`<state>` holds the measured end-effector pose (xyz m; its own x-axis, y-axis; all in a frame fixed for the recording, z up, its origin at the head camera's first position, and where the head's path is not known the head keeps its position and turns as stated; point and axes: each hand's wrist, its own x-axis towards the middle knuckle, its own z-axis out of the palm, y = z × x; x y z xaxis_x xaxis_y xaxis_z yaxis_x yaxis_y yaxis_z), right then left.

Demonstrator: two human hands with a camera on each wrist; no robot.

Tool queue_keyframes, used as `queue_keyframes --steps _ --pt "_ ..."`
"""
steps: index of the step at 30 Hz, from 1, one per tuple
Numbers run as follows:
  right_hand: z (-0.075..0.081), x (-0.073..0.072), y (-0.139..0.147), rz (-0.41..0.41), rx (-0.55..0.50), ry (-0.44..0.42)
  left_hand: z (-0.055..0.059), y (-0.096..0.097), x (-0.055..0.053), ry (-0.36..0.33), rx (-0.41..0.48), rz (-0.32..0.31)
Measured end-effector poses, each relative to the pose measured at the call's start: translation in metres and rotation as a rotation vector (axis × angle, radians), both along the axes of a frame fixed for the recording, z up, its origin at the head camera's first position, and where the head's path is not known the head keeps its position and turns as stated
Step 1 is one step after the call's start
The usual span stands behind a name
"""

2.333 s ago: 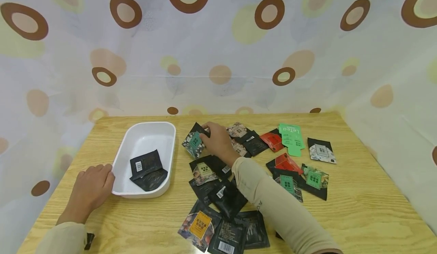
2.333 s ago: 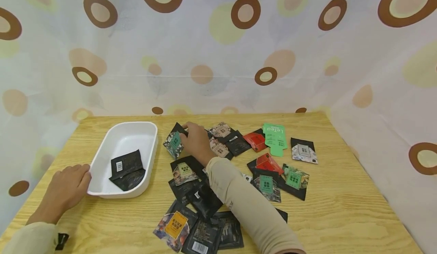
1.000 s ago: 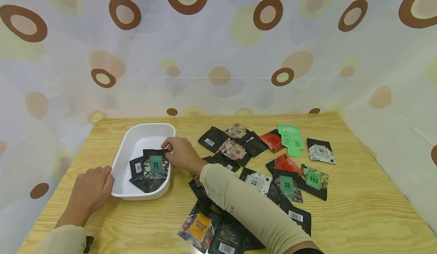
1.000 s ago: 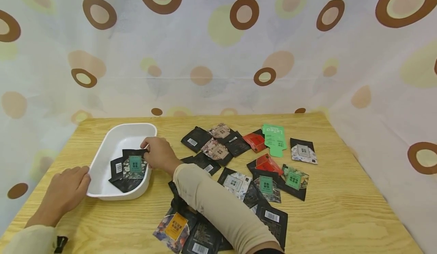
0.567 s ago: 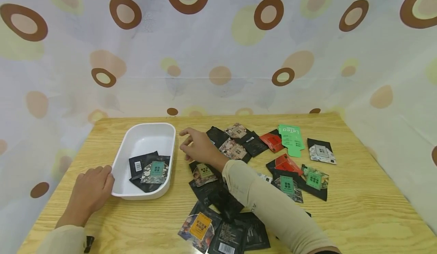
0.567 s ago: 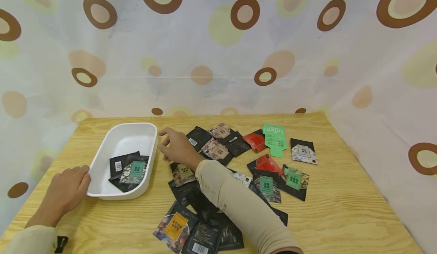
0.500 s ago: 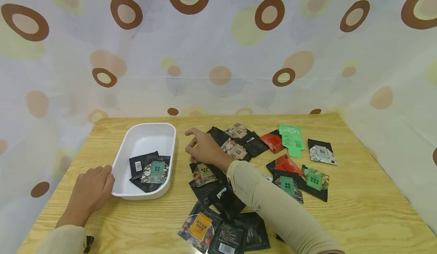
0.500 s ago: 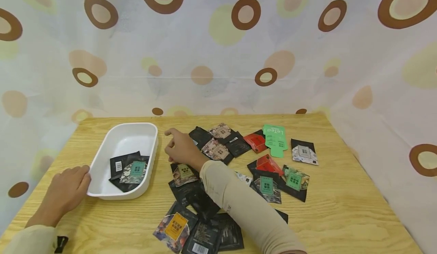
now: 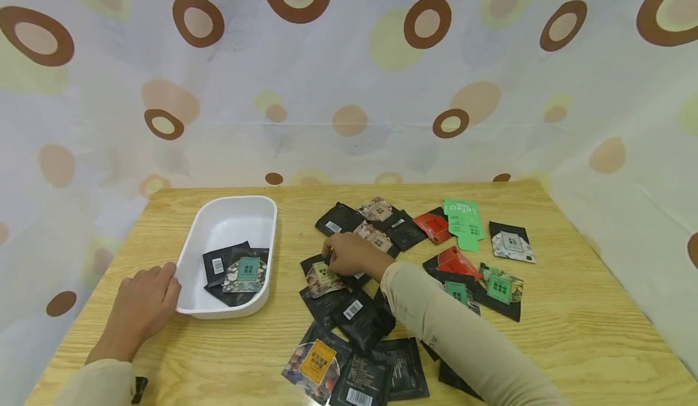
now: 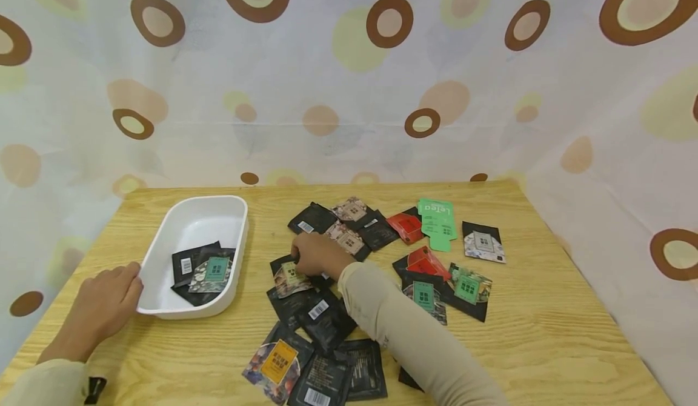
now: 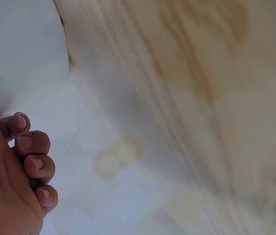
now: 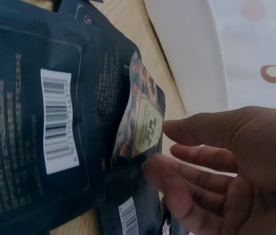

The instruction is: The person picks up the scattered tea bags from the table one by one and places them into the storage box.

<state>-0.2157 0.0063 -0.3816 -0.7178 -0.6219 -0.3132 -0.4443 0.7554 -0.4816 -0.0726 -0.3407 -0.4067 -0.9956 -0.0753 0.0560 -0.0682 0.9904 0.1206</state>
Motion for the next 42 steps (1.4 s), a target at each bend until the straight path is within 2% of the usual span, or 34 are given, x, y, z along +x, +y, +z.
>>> queue_keyframes --steps 4,9,11,15,19,25,30,34,37,42 --pt "-0.001 0.003 -0.004 0.034 0.081 0.037 0.001 -0.001 -0.001 -0.015 -0.006 0.004" --pt "-0.005 0.003 -0.007 0.112 0.224 0.146 0.001 -0.002 -0.002 -0.02 -0.01 0.002" --pt "-0.007 0.002 -0.008 0.134 0.269 0.153 0.001 -0.002 -0.002 -0.02 -0.012 -0.001" --pt "-0.011 0.001 -0.008 0.14 0.284 0.127 0.001 -0.002 -0.002 -0.015 -0.019 -0.008" --pt "-0.013 0.003 -0.007 0.149 0.251 0.179 0.001 -0.002 -0.002 -0.003 -0.019 -0.008" --pt "-0.015 0.007 -0.008 0.152 0.116 0.264 0.0 -0.002 -0.002 0.021 0.0 -0.018" --pt "-0.02 0.008 -0.011 0.131 -0.006 0.399 -0.001 -0.002 -0.002 0.013 0.001 -0.008" --pt "-0.023 0.006 -0.013 0.079 -0.197 0.399 0.0 -0.001 -0.002 -0.003 -0.001 0.0" --pt "-0.022 0.006 -0.014 -0.007 -0.403 0.357 0.0 0.0 -0.001 -0.002 -0.006 -0.001" --pt "-0.009 0.004 -0.021 -0.257 -0.766 0.251 0.002 0.0 -0.001 -0.001 -0.006 -0.007"
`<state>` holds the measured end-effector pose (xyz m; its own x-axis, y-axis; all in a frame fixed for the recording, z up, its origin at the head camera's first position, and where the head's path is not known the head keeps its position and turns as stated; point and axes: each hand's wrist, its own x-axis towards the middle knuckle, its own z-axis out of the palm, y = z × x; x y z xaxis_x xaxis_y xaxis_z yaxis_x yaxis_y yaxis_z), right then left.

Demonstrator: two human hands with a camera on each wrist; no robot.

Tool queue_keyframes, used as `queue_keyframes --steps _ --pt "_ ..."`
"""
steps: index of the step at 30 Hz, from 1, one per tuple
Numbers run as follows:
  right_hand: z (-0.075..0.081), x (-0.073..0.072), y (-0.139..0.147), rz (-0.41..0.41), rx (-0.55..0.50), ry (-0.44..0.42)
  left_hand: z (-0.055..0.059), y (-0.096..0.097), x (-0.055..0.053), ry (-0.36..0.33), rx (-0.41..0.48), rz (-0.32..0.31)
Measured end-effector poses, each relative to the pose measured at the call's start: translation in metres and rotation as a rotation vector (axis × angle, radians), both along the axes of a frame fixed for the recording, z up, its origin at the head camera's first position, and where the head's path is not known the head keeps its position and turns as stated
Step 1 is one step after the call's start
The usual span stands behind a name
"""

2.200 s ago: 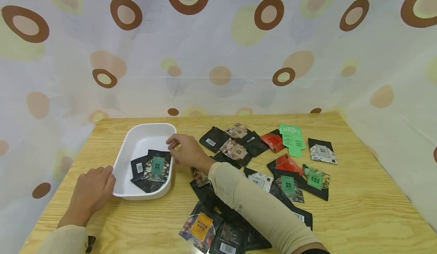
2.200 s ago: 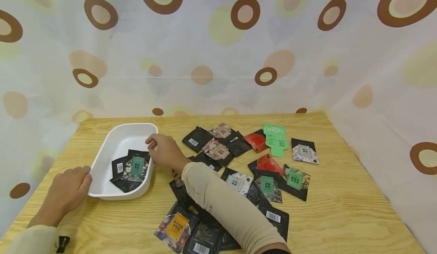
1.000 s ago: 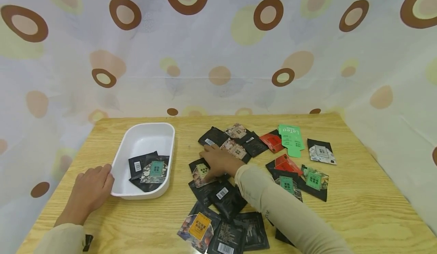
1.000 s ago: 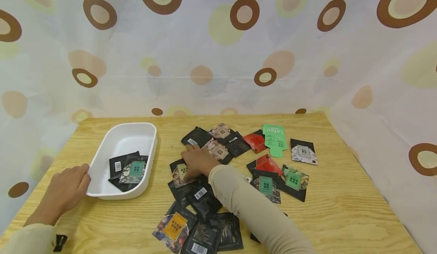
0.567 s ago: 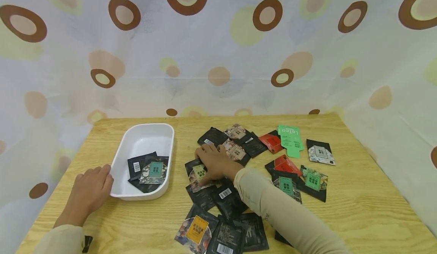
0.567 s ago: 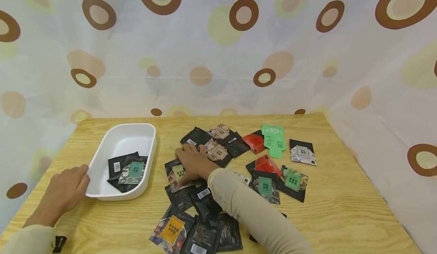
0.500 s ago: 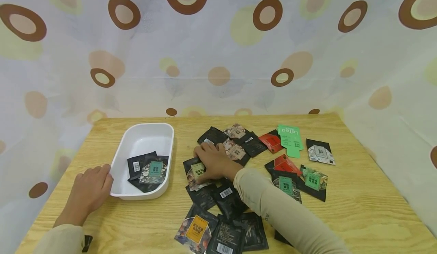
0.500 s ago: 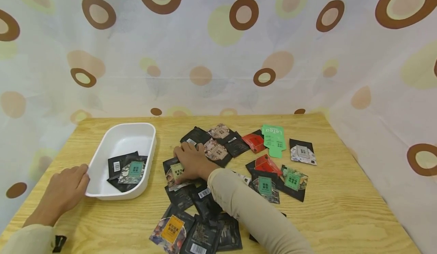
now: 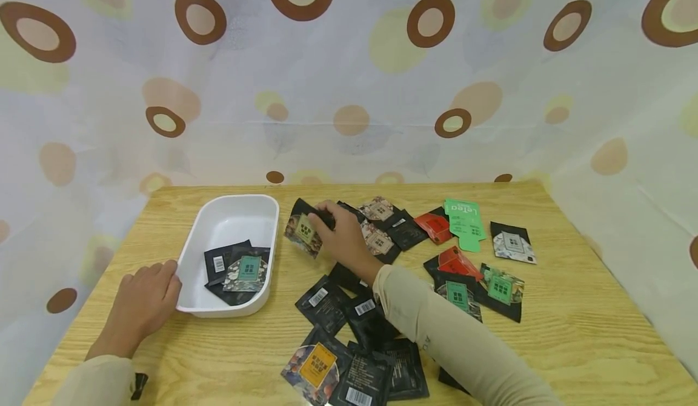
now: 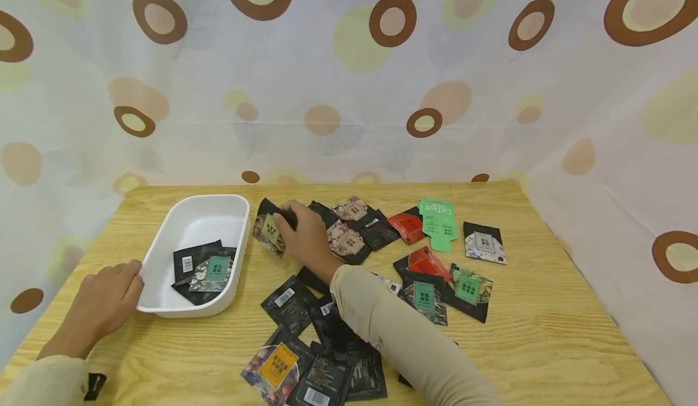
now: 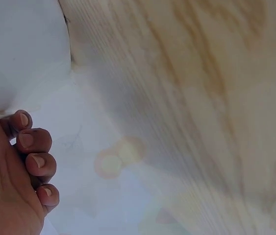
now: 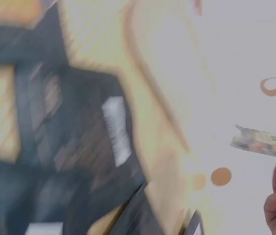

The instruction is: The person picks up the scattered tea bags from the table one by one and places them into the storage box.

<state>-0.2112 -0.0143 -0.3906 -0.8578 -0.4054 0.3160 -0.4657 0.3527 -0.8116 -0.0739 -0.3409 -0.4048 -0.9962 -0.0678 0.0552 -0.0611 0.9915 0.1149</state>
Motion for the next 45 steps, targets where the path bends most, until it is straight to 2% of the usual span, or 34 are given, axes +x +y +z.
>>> queue_keyframes --steps 2,5,10,13,15,18,22,25,28,31,34,37,40,42,45 --pt "0.006 0.001 -0.004 -0.038 -0.11 -0.055 0.001 0.0 -0.001 -0.007 0.0 -0.001" --pt "0.013 0.006 -0.012 -0.04 -0.183 -0.122 0.002 0.001 -0.001 -0.022 0.003 0.002" --pt "0.015 0.023 -0.034 0.071 -0.202 -0.291 0.004 0.002 -0.003 -0.048 0.0 0.014" --pt "0.014 0.033 -0.049 0.132 -0.176 -0.343 0.003 0.001 -0.003 -0.059 -0.001 0.018" --pt "0.012 0.039 -0.059 0.153 -0.116 -0.311 0.001 0.001 -0.002 -0.052 -0.001 0.014" --pt "0.011 0.046 -0.071 0.18 0.051 -0.194 0.0 0.0 -0.001 -0.033 0.001 0.001" --pt "0.01 0.054 -0.082 0.273 0.268 -0.073 -0.001 0.0 -0.001 -0.03 0.006 -0.007" --pt "0.008 0.057 -0.086 0.339 0.37 -0.018 0.0 0.0 -0.002 -0.042 0.007 0.003" --pt "0.007 0.059 -0.087 0.367 0.436 0.019 0.0 0.0 -0.001 -0.046 0.008 0.011" --pt "0.007 0.058 -0.08 0.385 0.448 0.01 -0.001 0.0 -0.001 -0.04 0.006 0.012" --pt "0.009 0.053 -0.067 0.395 0.405 -0.077 -0.001 0.0 0.0 -0.022 0.008 0.005" --pt "0.012 0.044 -0.052 0.399 0.32 -0.177 -0.001 0.0 0.0 -0.013 0.005 0.001" --pt "0.015 0.034 -0.035 0.395 0.269 -0.223 -0.001 -0.001 0.0 -0.019 0.003 0.002" --pt "0.015 0.029 -0.022 0.398 0.278 -0.229 -0.002 -0.002 -0.001 -0.033 0.001 0.008" --pt "0.014 0.024 -0.003 0.397 0.379 -0.234 -0.003 -0.003 -0.001 -0.038 -0.006 0.001"
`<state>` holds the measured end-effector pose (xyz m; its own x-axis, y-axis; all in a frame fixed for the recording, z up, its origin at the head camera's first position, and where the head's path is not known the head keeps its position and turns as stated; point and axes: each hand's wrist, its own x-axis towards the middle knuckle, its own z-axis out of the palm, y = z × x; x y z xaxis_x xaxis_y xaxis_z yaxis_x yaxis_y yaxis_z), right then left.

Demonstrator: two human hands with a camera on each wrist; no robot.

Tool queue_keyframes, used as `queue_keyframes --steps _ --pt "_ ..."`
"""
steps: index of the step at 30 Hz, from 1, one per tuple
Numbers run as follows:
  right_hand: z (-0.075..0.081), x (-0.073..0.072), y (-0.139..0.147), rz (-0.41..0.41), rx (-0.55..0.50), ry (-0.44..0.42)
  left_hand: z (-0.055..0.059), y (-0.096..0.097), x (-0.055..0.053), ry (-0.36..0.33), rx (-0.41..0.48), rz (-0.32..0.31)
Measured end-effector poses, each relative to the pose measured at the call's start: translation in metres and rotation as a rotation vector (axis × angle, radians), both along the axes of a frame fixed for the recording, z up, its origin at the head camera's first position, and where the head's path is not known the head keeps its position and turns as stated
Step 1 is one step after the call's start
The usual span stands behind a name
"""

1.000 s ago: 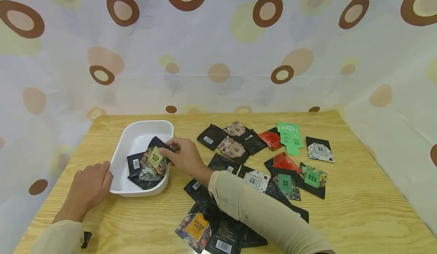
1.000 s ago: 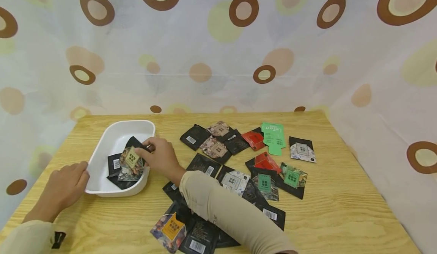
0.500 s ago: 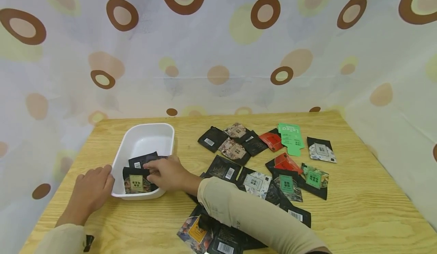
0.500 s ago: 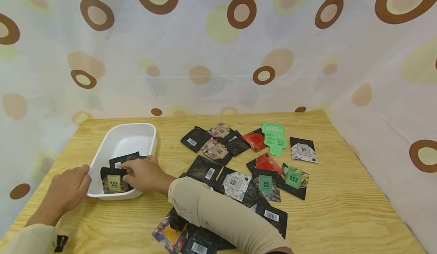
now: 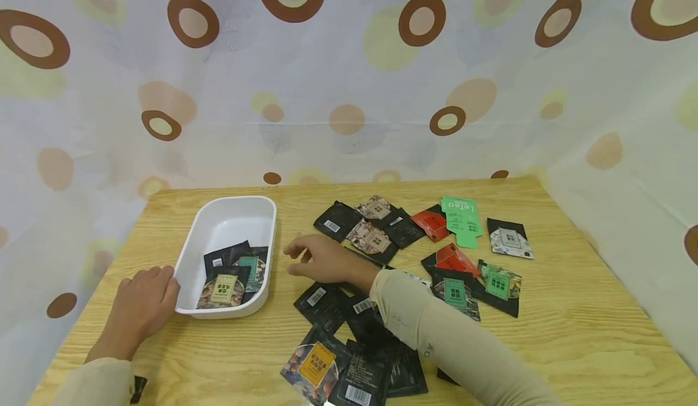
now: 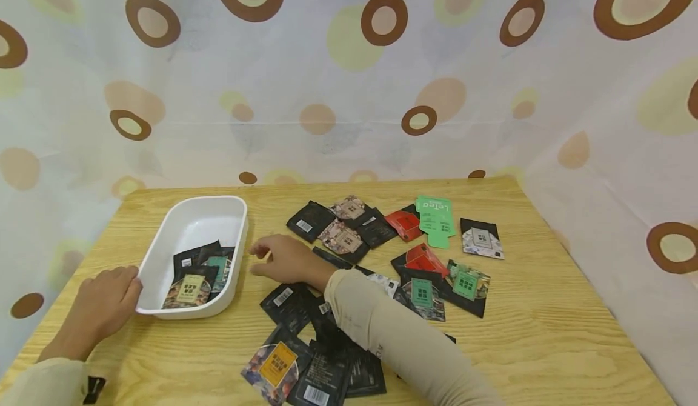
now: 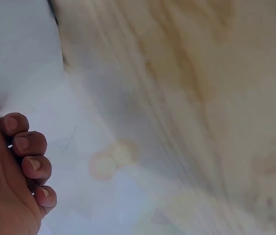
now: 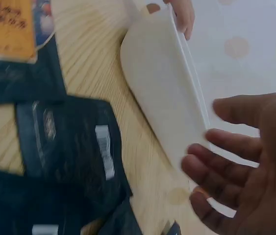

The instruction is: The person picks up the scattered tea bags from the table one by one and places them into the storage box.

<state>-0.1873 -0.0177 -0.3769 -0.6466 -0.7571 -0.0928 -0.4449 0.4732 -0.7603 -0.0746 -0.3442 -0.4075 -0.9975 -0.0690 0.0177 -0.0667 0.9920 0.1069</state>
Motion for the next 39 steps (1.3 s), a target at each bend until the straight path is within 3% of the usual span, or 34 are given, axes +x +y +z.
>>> queue_keyframes --steps 3,10,15,23,29,39 --pt "-0.002 0.0 0.015 0.026 0.16 0.029 -0.001 -0.001 0.0 0.014 -0.012 -0.017" --pt "-0.009 0.005 0.025 0.073 0.513 0.201 -0.002 -0.003 0.0 0.034 0.005 -0.027" --pt "-0.015 0.008 0.026 0.133 0.641 0.294 -0.003 -0.002 0.0 0.025 0.013 -0.027" --pt "-0.018 0.006 0.028 0.13 0.617 0.359 -0.001 -0.003 0.0 0.028 0.026 -0.033" --pt "-0.02 0.003 0.033 0.123 0.489 0.414 0.0 -0.002 0.001 0.018 0.027 -0.029" --pt "-0.015 -0.005 0.038 0.094 0.287 0.264 0.001 -0.002 -0.001 0.002 0.024 -0.026"
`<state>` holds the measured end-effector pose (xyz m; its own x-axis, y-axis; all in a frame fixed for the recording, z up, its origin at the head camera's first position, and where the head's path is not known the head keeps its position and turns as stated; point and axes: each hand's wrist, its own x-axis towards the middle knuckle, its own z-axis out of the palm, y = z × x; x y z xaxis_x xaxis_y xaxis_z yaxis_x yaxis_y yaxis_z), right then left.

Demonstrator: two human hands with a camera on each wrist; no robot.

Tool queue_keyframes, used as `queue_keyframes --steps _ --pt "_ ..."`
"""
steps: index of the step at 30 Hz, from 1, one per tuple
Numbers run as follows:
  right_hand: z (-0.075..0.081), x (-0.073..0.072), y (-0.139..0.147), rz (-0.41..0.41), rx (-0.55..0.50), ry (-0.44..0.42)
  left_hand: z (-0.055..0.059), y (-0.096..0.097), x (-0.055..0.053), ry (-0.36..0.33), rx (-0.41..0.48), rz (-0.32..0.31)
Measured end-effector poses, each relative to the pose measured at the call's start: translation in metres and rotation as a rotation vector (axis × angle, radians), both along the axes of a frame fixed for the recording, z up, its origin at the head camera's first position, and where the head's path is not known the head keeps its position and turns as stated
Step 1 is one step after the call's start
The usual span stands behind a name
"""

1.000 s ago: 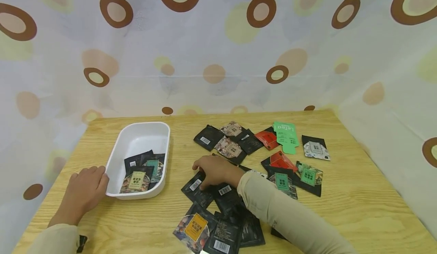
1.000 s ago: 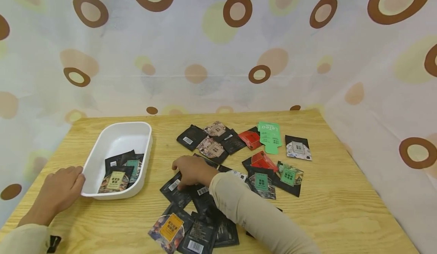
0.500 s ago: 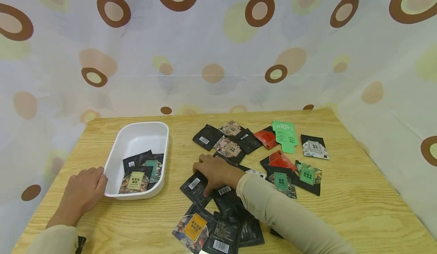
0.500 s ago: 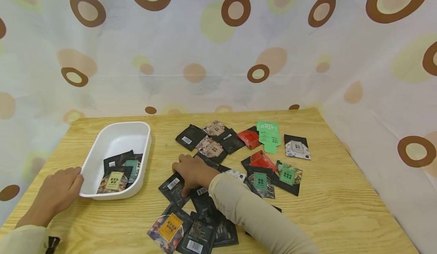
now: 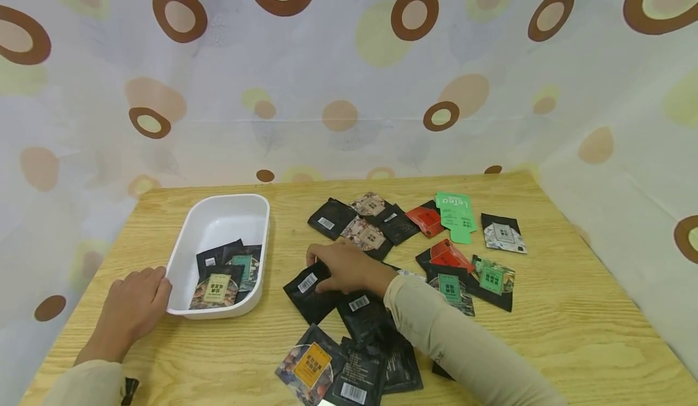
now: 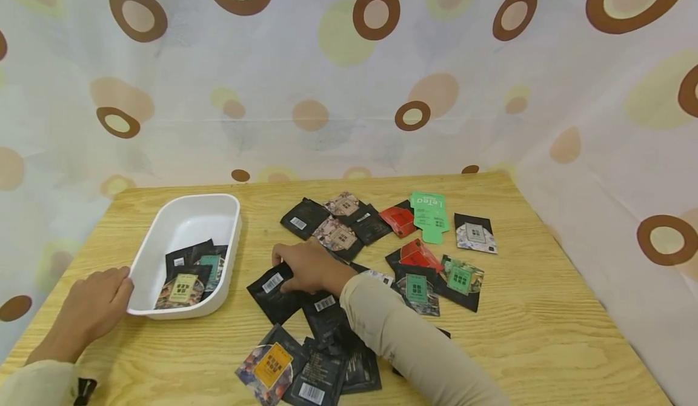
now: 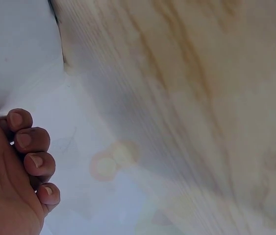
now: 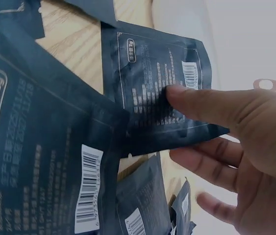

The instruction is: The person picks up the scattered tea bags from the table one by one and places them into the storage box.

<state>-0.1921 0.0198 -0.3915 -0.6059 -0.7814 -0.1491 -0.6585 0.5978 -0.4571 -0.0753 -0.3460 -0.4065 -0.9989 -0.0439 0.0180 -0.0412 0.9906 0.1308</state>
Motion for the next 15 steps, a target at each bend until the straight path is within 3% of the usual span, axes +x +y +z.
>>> queue_keyframes --steps 11,15 --pt "0.012 -0.008 0.01 0.013 -0.181 -0.053 -0.002 -0.003 -0.001 0.017 -0.015 -0.02" --pt "0.016 -0.011 0.014 -0.042 -0.259 -0.048 -0.003 -0.003 -0.002 0.006 -0.015 -0.023"
